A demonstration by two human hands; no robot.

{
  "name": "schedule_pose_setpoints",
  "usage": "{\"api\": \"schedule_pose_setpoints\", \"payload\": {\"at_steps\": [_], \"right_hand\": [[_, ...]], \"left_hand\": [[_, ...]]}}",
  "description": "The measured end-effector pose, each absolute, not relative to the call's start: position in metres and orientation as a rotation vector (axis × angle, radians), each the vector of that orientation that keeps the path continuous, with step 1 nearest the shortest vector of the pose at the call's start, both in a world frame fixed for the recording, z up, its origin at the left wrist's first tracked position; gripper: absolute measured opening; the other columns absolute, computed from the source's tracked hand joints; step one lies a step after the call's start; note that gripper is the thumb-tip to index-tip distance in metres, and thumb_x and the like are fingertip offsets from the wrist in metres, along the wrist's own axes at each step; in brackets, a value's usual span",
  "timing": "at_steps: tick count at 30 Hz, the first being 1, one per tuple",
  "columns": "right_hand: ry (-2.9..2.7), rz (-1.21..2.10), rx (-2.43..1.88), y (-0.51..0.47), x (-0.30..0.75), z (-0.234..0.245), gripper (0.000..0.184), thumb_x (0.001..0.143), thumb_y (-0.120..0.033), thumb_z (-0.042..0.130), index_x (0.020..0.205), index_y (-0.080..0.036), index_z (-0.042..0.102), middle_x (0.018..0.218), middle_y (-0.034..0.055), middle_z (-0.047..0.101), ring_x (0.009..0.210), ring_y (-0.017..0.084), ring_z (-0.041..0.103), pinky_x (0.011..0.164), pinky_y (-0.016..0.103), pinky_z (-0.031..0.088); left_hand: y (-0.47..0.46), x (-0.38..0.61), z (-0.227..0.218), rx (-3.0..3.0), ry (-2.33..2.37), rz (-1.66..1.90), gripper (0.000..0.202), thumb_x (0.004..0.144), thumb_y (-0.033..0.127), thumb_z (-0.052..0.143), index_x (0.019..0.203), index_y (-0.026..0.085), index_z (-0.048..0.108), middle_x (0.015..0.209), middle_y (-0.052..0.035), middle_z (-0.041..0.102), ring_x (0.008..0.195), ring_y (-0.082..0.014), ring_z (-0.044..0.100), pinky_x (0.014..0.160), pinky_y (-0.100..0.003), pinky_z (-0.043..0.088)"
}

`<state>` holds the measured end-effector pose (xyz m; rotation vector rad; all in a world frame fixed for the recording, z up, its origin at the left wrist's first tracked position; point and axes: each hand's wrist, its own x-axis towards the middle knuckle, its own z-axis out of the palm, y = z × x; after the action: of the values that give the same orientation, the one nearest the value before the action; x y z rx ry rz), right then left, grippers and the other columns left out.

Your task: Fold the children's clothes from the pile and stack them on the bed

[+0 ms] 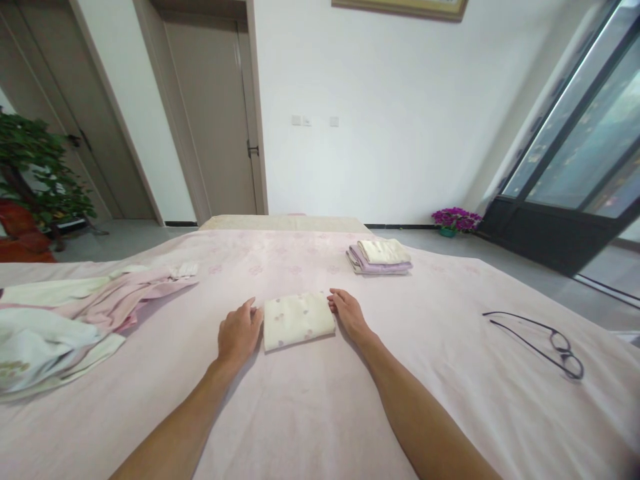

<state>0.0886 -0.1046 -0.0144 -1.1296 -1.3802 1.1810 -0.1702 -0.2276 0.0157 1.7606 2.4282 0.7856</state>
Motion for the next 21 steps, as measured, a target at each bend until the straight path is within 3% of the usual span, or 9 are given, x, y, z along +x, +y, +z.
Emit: {"api": "schedule_pose_setpoints", "payload": {"at_steps": [3,8,12,15,18,21], "right_hand": [[-1.525,1.096,-1.208,-0.105,0.092,-0.011,0.04,0.079,-0.036,0.054,0.11,-0.015,0.067,0.09,0.0077,0.07,0.079,0.019,0.064,0.077,0.034,0.051],[-1.702,0.967,-1.195,-0.109,0.095,-0.005,0.033,0.081,-0.034,0.055,0.106,-0.019,0.069,0.104,0.0063,0.071,0.097,0.021,0.062,0.09,0.035,0.045],[-1.513,1.234,-1.224,-0.115,0.093,0.002,0.041,0.078,-0.036,0.061,0.115,-0.018,0.064,0.086,0.0036,0.069,0.073,0.017,0.061,0.063,0.027,0.045],[-1.418,1.479,-1.18,-0.12,0.094,0.011,0.038,0.078,-0.043,0.063,0.104,-0.015,0.064,0.069,-0.0012,0.06,0.051,0.01,0.047,0.044,0.021,0.027],[-1.421,1.711,-1.026,-0.123,0.097,0.019,0.037,0.075,-0.05,0.068,0.084,-0.015,0.062,0.061,-0.0044,0.051,0.045,0.006,0.035,0.041,0.02,0.014],[-1.359,1.885,-0.915,-0.125,0.102,0.024,0.038,0.068,-0.049,0.078,0.078,-0.016,0.061,0.057,-0.0061,0.048,0.047,0.005,0.035,0.043,0.019,0.021]], "left_hand": [[-0.227,-0.165,0.015,1.768,2.372,0.793,0.053,0.094,0.047,0.038,0.136,0.018,0.051,0.116,-0.0108,0.069,0.107,-0.0315,0.059,0.092,-0.043,0.041],[-0.225,-0.156,0.005,1.742,2.172,0.992,0.058,0.087,0.046,0.053,0.136,0.016,0.05,0.119,-0.0124,0.065,0.104,-0.027,0.061,0.09,-0.037,0.044],[-0.222,-0.155,-0.002,1.504,1.931,1.285,0.056,0.08,0.036,0.063,0.132,0.02,0.051,0.115,-0.0087,0.065,0.098,-0.0217,0.064,0.088,-0.033,0.048],[-0.219,-0.155,-0.004,1.347,1.743,1.418,0.059,0.075,0.029,0.067,0.131,0.019,0.05,0.108,-0.0072,0.065,0.091,-0.0192,0.065,0.082,-0.031,0.052],[-0.216,-0.154,-0.005,1.247,1.611,1.509,0.064,0.071,0.023,0.069,0.131,0.018,0.048,0.108,-0.0078,0.063,0.088,-0.0177,0.066,0.078,-0.03,0.054],[-0.214,-0.154,-0.002,1.152,1.544,1.541,0.071,0.07,0.022,0.072,0.135,0.019,0.044,0.118,-0.0106,0.059,0.092,-0.0175,0.066,0.077,-0.03,0.055]]}}
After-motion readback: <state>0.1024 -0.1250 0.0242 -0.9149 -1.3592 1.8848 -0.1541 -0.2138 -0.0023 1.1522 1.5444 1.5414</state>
